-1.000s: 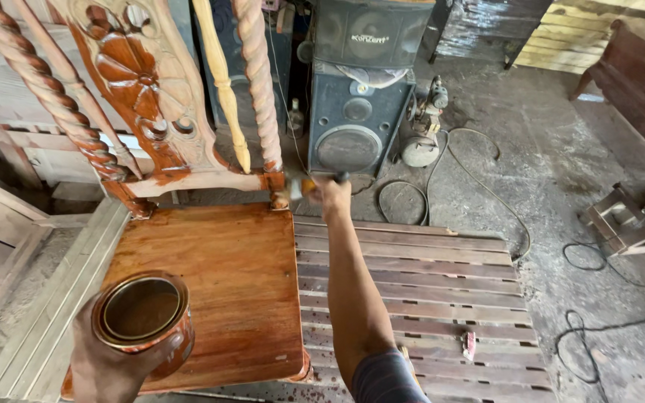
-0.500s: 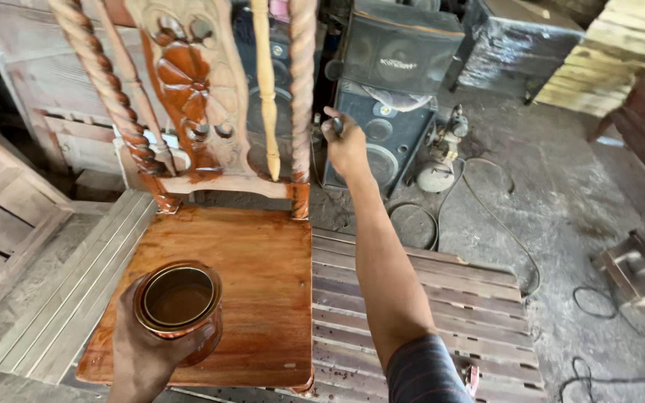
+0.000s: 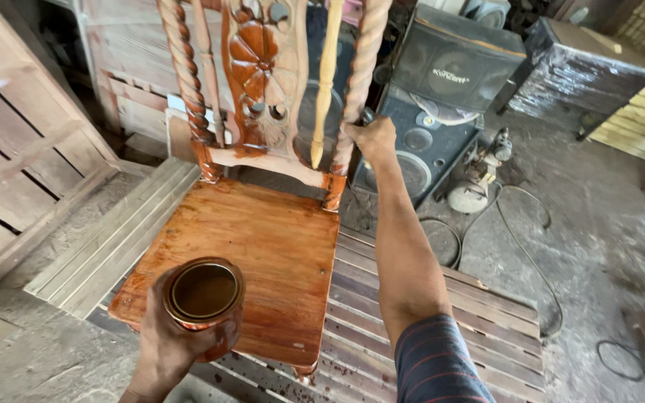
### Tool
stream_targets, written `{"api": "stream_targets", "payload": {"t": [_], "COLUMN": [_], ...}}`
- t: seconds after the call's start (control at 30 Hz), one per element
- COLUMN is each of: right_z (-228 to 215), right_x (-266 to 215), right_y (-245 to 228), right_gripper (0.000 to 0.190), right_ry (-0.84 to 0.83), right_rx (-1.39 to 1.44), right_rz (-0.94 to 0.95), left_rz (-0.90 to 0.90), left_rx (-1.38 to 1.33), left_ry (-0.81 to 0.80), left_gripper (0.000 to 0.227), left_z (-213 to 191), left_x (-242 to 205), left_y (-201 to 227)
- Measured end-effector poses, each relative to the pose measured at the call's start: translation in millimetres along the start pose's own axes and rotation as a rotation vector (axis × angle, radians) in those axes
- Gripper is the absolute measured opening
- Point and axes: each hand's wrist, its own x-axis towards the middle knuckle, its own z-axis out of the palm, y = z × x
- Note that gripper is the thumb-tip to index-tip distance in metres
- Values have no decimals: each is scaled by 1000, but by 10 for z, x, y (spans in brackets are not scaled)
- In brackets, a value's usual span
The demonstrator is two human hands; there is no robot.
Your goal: The person applies a liquid finish to a small wooden table and then to a wooden chair with a paintbrush, dipping the brush into a can of finish between strokes.
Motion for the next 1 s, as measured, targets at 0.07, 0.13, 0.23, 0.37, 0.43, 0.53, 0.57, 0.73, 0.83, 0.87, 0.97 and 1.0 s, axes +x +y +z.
{"api": "stream_targets", "payload": {"t": [0.07, 0.13, 0.23, 0.37, 0.43, 0.53, 0.57, 0.73, 0.83, 0.87, 0.97, 1.0], "right_z": [-2, -69, -166, -207, -196, -196, -199, -444, -698, -796, -1083, -1179], "right_x": [-57, -178, -270, -290, -191, -116, -100, -517, -1179, -1525, -2443, -2711], "right_y": [69, 147, 142, 112, 103, 54, 11, -72, -233, -325, -767, -934], "right_gripper": [31, 32, 35, 33, 32, 36, 41, 38, 38, 38, 41, 45], "right_ry": [-47, 5, 82, 117, 83, 39, 31, 22, -229, -185, -278, -392], "right_rx": [163, 153, 212, 134, 165, 92, -13, -449, -594, -687, -850, -917], "right_rz": [20, -19, -81, -72, -27, 25, 35, -1, -22, -248, -318, -171], "left_rz": [-12, -29, -50, -48, -26, -4, 34, 54, 103, 114, 120, 134], "left_rx": [-25, -55, -38, -14, -55, -48, -31, -96, 119, 148, 160, 142], "left_ry": [5, 3, -13, -10, -4, -3, 2, 16, 55, 68, 73, 83], "left_gripper": [103, 104, 103, 103, 101, 102, 102, 100, 99, 101, 99, 94], "left_z": [2, -10, -30, -85, -98, -172, -195, -356, -457, -481, -574, -591], "left_x": [-35, -42, -60, 10, -23, -88, -100, -325, -507, -585, -800, -886], "left_y": [15, 46, 83, 99, 84, 59, 65, 92, 102, 101, 42, 25]}}
